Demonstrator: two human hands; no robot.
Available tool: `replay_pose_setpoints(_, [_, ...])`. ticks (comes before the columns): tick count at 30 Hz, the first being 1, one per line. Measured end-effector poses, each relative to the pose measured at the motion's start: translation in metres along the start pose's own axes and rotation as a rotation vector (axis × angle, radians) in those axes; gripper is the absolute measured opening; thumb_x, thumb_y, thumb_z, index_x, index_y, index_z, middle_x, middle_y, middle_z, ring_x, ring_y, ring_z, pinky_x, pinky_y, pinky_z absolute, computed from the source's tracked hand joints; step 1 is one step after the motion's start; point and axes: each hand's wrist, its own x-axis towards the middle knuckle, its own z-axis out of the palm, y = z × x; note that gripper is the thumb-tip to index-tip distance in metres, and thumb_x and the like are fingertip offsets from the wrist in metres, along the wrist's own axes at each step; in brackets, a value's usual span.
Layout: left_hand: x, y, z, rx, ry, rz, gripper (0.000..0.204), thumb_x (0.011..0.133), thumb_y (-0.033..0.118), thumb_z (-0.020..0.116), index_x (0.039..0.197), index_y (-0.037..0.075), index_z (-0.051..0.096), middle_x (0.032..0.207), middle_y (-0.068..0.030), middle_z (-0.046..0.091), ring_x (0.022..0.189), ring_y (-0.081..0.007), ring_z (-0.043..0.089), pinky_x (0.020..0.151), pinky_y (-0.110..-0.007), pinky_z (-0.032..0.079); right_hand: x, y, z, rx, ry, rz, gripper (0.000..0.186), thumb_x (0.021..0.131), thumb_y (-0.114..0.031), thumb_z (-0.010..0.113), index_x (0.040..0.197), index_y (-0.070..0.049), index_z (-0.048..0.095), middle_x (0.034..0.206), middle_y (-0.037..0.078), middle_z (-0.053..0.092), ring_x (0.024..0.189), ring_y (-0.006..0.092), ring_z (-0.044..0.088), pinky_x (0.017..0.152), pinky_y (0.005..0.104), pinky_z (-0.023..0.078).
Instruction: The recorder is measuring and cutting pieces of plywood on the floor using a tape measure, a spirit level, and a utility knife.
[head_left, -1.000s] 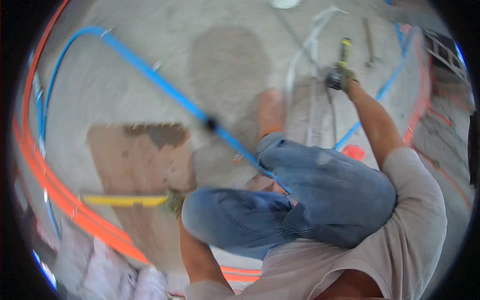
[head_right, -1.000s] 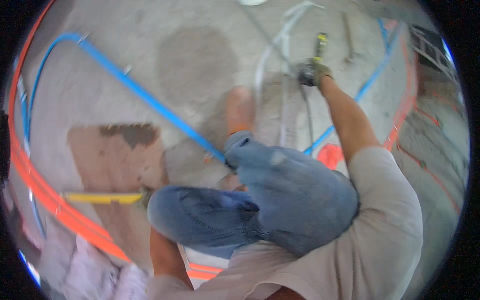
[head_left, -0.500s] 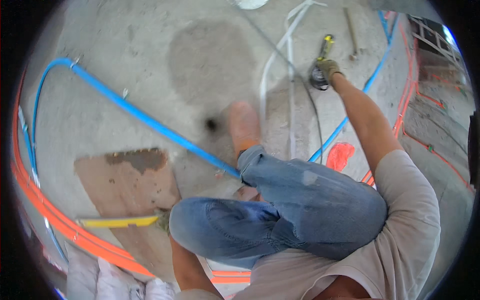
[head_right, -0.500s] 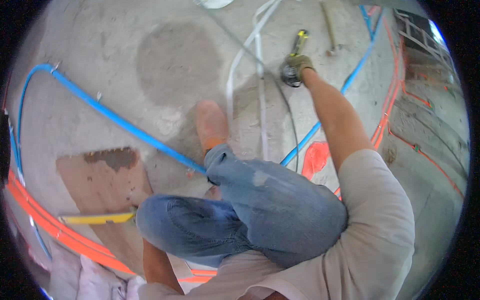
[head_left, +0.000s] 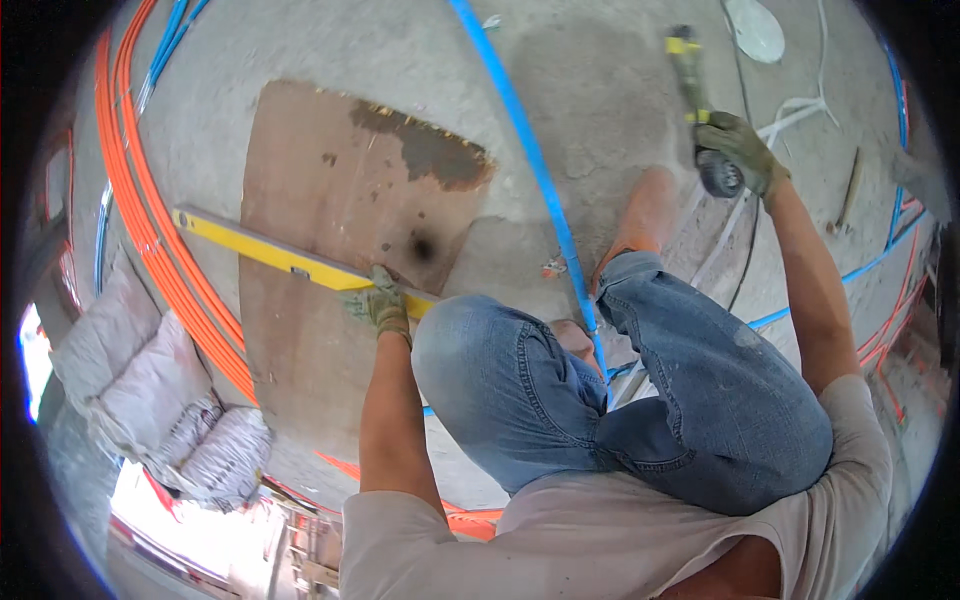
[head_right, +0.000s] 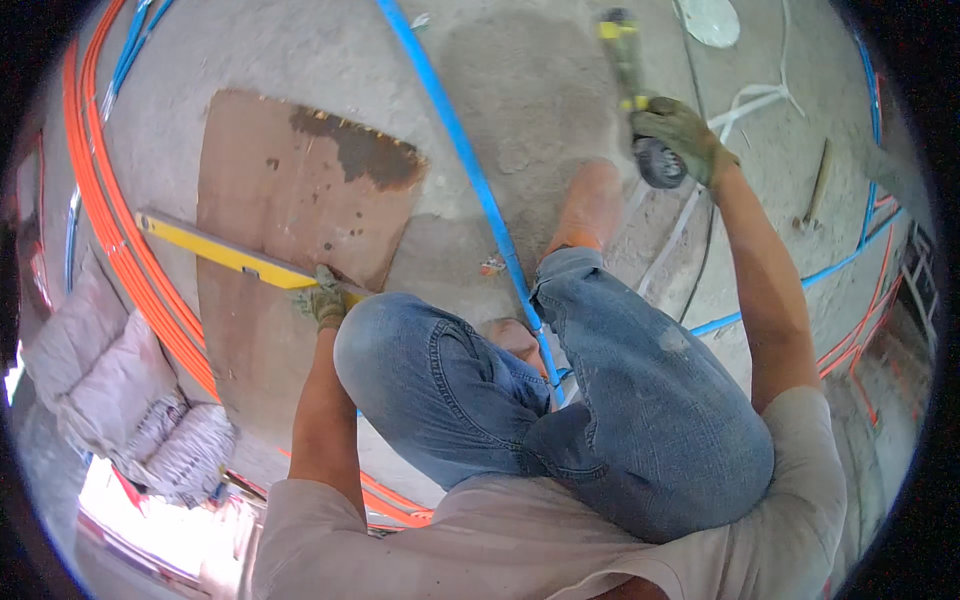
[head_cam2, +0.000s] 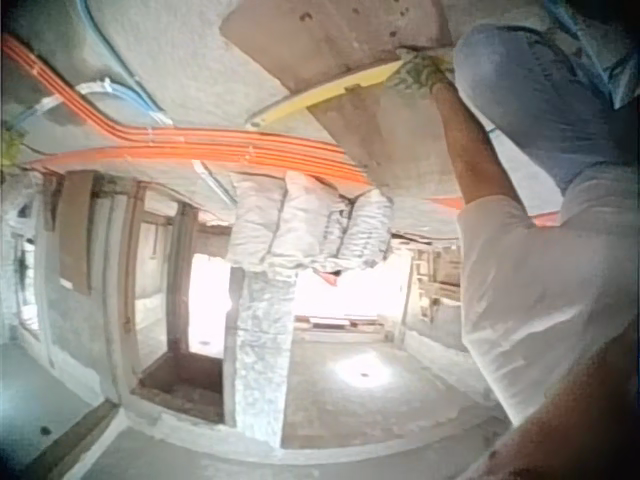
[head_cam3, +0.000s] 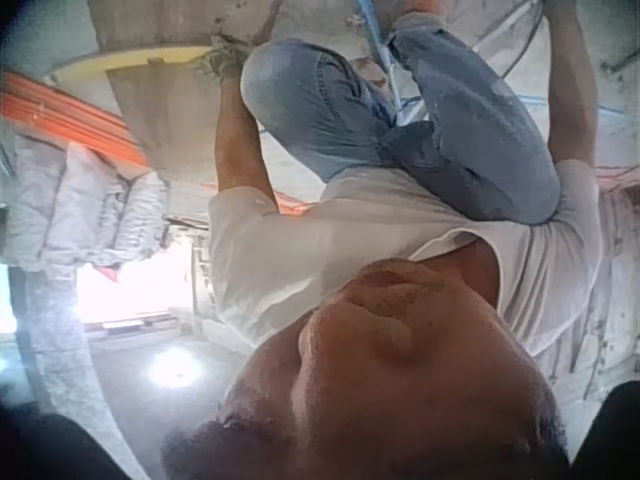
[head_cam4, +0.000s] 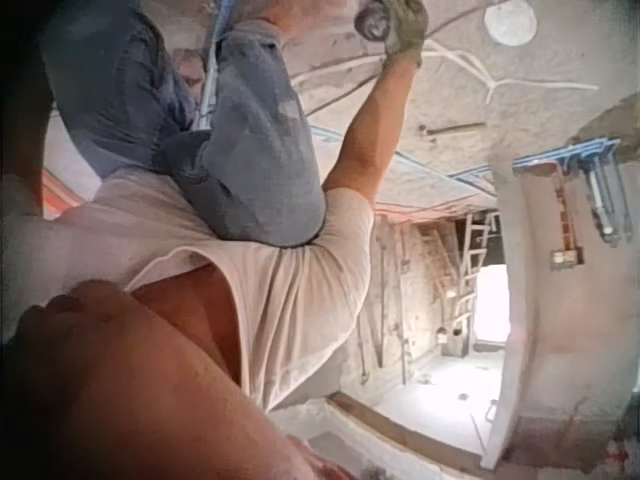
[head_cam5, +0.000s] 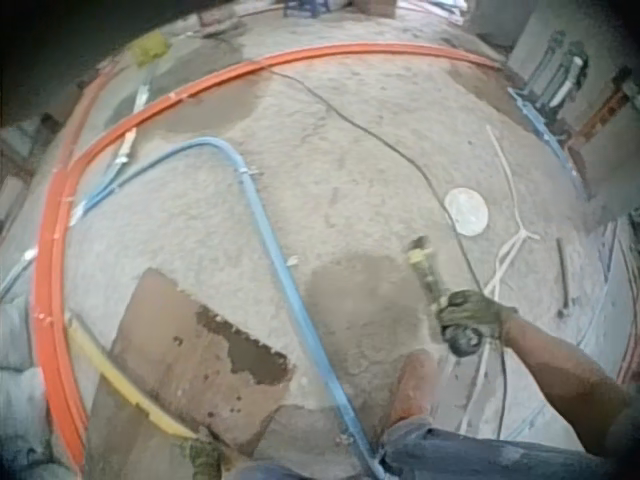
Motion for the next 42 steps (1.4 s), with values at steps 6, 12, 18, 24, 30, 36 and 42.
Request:
replay_pose_setpoints(6, [-0.009,0.005,0.001,0.044,0.115,0.044,0.102,0.075,0.055,0.065,0.147,-0.004,0.023,0.146,-0.0262,0.033,0.135,-0.043,0.032,0.11,-0.052,0.028,0.112,-0.073,0.094,-0.875,-0.08,-0.067,0.04,0.081,-0.037,0.068,0.106,-0.006,0.067,0.092,0.016,0.07,0.08,0.028,0.065,0.079,0.037,0.051])
replay_pose_setpoints(12, [-0.025,0.022,-0.009,-0.022,0.053,-0.133,0.102,0.079,0.059,0.058,0.152,0.0,0.016,0.154,-0.0199,0.026,0.141,-0.0447,0.024,0.115,-0.054,0.019,0.125,-0.103,0.13,-0.823,0.282,-0.105,0.043,0.081,-0.042,0.069,0.104,-0.005,0.069,0.09,0.016,0.07,0.083,0.0256,0.066,0.081,0.037,0.051])
replay_pose_setpoints(18, [-0.03,0.018,-0.023,-0.02,0.041,0.013,0.097,0.086,0.059,0.055,0.152,-0.002,0.017,0.158,-0.0232,0.017,0.143,-0.0462,0.019,0.116,-0.055,0.015,0.128,-0.108,0.259,-0.512,-0.746,-0.543,0.031,0.076,-0.02,0.071,0.102,-0.005,0.066,0.112,0.013,0.065,0.105,0.0238,0.06,0.091,0.0353,0.048])
replay_pose_setpoints(24, [-0.025,0.003,-0.015,-0.088,0.097,0.2,0.09,0.09,0.056,0.052,0.15,-0.005,0.024,0.155,-0.0246,0.027,0.143,-0.0448,0.021,0.117,-0.053,0.012,0.134,-0.077,0.403,-0.545,-1.047,-1.126,0.038,0.071,-0.014,0.07,0.108,-0.011,0.064,0.122,0.014,0.062,0.111,0.0348,0.06,0.093,0.0429,0.049])
replay_pose_setpoints(30, [-0.023,-0.004,-0.005,-0.092,0.116,0.185,0.094,0.089,0.062,0.053,0.151,-0.001,0.021,0.156,-0.0231,0.025,0.142,-0.0471,0.02,0.116,-0.056,0.01,0.198,-0.103,0.393,-0.835,-0.954,-1.208,0.028,0.077,-0.004,0.065,0.105,-0.008,0.068,0.11,0.013,0.067,0.103,0.0274,0.065,0.087,0.0381,0.053])
replay_pose_setpoints(36, [-0.025,0.002,-0.014,-0.104,0.148,0.229,0.088,0.091,0.056,0.051,0.15,-0.004,0.023,0.154,-0.0243,0.028,0.142,-0.0446,0.022,0.117,-0.053,0.011,0.273,-0.172,0.297,-0.092,-0.365,-0.593,0.035,0.092,-0.004,0.052,0.126,0.0,0.058,0.118,0.011,0.066,0.102,0.0209,0.065,0.085,0.0313,0.055])
replay_pose_setpoints(42, [-0.023,0.035,-0.028,0.28,0.382,0.64,0.08,0.088,0.048,0.057,0.145,-0.004,0.034,0.153,-0.0248,0.029,0.139,-0.0458,0.028,0.115,-0.055,0.019,0.171,-0.166,0.211,0.502,-0.452,-0.069,0.041,0.092,-0.011,0.057,0.132,0.0,0.054,0.126,0.015,0.062,0.111,0.0233,0.062,0.095,0.0332,0.052])
